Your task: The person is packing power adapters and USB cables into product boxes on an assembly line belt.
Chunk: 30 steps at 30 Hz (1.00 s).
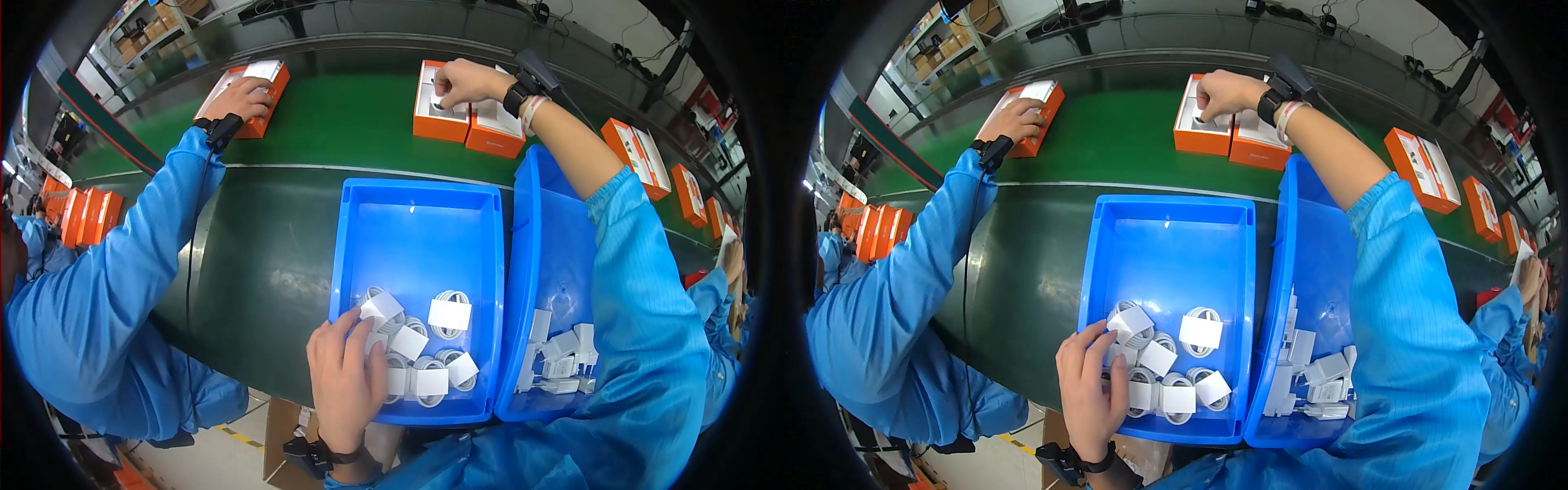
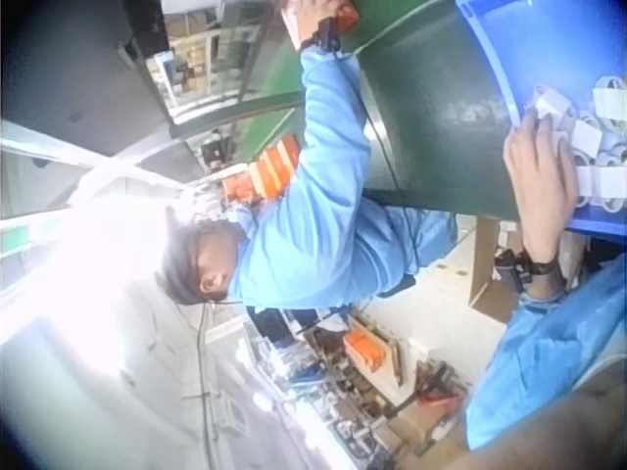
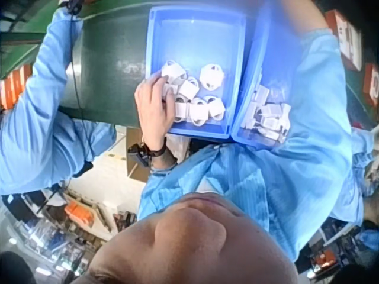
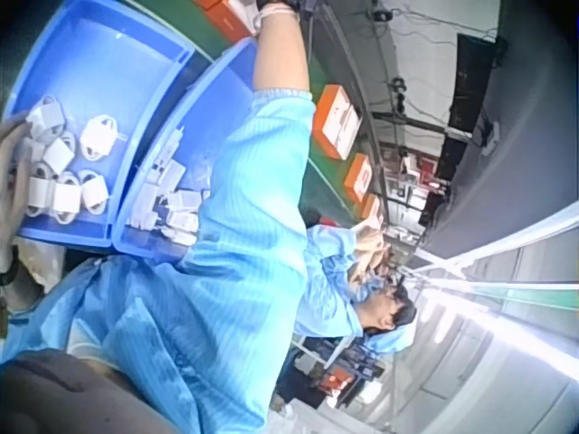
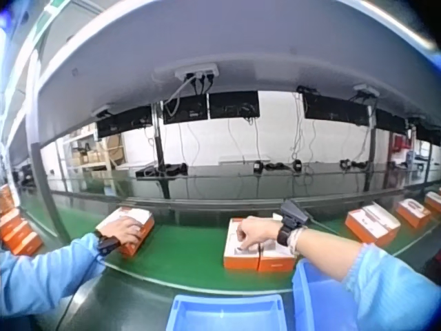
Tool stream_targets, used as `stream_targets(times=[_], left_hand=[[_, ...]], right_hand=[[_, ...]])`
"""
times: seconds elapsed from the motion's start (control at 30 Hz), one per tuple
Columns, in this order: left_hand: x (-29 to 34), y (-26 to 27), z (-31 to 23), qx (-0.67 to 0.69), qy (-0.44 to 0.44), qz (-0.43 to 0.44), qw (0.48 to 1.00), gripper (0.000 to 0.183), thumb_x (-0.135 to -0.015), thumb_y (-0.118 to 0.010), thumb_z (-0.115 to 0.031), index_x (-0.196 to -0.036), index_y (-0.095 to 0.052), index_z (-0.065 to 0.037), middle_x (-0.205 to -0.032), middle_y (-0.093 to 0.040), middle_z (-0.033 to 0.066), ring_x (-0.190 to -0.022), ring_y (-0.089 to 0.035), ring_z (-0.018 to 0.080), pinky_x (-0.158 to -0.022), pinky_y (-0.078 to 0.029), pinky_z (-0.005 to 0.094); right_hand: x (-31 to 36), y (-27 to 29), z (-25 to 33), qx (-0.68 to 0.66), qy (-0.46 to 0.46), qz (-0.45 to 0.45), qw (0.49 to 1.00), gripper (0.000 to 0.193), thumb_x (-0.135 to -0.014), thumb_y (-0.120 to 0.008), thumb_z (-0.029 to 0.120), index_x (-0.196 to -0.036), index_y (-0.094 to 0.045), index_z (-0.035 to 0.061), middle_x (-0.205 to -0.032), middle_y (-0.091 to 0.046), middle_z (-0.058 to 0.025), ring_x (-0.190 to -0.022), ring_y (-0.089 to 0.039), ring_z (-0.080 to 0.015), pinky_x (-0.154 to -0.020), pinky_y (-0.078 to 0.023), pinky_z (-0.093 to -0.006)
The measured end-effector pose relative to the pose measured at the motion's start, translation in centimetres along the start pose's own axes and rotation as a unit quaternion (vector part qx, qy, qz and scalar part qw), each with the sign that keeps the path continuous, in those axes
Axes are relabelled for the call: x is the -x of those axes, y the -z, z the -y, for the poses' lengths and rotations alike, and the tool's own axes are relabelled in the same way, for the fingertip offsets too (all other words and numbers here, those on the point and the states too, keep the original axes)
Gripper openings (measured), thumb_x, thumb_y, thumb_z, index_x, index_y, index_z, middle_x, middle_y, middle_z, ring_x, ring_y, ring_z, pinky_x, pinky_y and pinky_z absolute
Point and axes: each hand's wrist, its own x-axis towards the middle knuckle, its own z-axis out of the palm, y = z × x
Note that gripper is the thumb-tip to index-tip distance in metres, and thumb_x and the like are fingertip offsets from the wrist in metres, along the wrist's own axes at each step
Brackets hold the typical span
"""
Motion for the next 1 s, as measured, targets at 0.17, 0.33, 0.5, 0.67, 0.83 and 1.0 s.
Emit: stream_targets(times=[0.17,0.33,0.5,0.67,0.83,1.0], left_hand=[[0.0,0.0,0.0,-0.001,0.001,0.007,1.000,0.030,-0.085,-0.064,-0.008,-0.114,-0.063,-0.002,-0.124,-0.060,0.0158,-0.112,-0.053,0.0387,-0.101,-0.040,0.0478],[-0.2,0.0,0.0,-0.009,-0.004,0.013,1.000,0.030,-0.084,-0.064,-0.008,-0.114,-0.063,-0.002,-0.124,-0.060,0.0162,-0.113,-0.052,0.0387,-0.101,-0.039,0.0485],[-0.3,0.1,-0.2,-0.019,-0.011,0.016,1.000,0.031,-0.084,-0.064,-0.007,-0.115,-0.062,-0.001,-0.124,-0.059,0.0167,-0.113,-0.052,0.0398,-0.102,-0.038,0.0488],[-0.5,0.0,-0.5,-0.023,-0.006,0.020,1.000,0.031,-0.084,-0.063,-0.005,-0.115,-0.062,0.000,-0.125,-0.060,0.0166,-0.114,-0.053,0.0382,-0.102,-0.039,0.0459],[-0.2,-0.1,-0.5,-0.035,-0.014,0.010,0.999,0.028,-0.087,-0.061,-0.005,-0.114,-0.063,0.001,-0.124,-0.061,0.0167,-0.113,-0.054,0.0363,-0.100,-0.041,0.0442],[-0.1,-0.3,-0.5,-0.039,-0.016,0.002,0.999,0.026,-0.089,-0.061,-0.005,-0.114,-0.063,0.000,-0.124,-0.061,0.0161,-0.114,-0.055,0.0362,-0.100,-0.041,0.0438]], right_hand=[[0.1,0.1,0.8,0.019,-0.023,0.040,0.999,0.035,-0.073,-0.078,0.025,-0.092,-0.070,-0.0028,-0.089,-0.069,-0.0156,-0.083,-0.067,-0.0279,-0.076,-0.053,-0.0359],[1.4,0.1,1.5,0.017,-0.030,0.058,0.998,0.034,-0.072,-0.078,0.023,-0.093,-0.069,-0.0025,-0.089,-0.069,-0.0150,-0.083,-0.067,-0.0270,-0.076,-0.053,-0.0360],[1.6,-1.6,-1.3,0.014,0.000,0.059,0.998,0.028,-0.074,-0.077,0.018,-0.093,-0.069,-0.0012,-0.088,-0.069,-0.0137,-0.083,-0.066,-0.0268,-0.076,-0.053,-0.0358],[1.4,-2.9,-3.5,0.005,0.013,0.058,0.998,0.020,-0.076,-0.078,0.014,-0.087,-0.070,-0.0008,-0.077,-0.069,-0.0103,-0.073,-0.066,-0.0226,-0.070,-0.053,-0.0351],[2.9,-2.3,-0.6,0.063,-0.058,-0.012,0.996,0.036,-0.086,-0.068,0.036,-0.094,-0.074,0.0014,-0.084,-0.073,-0.0152,-0.075,-0.070,-0.0251,-0.068,-0.054,-0.0386],[8.1,-2.9,3.2,-0.013,0.104,0.018,0.994,0.024,-0.090,-0.068,0.025,-0.092,-0.071,0.0014,-0.078,-0.070,-0.0119,-0.070,-0.067,-0.0238,-0.066,-0.053,-0.0364]])
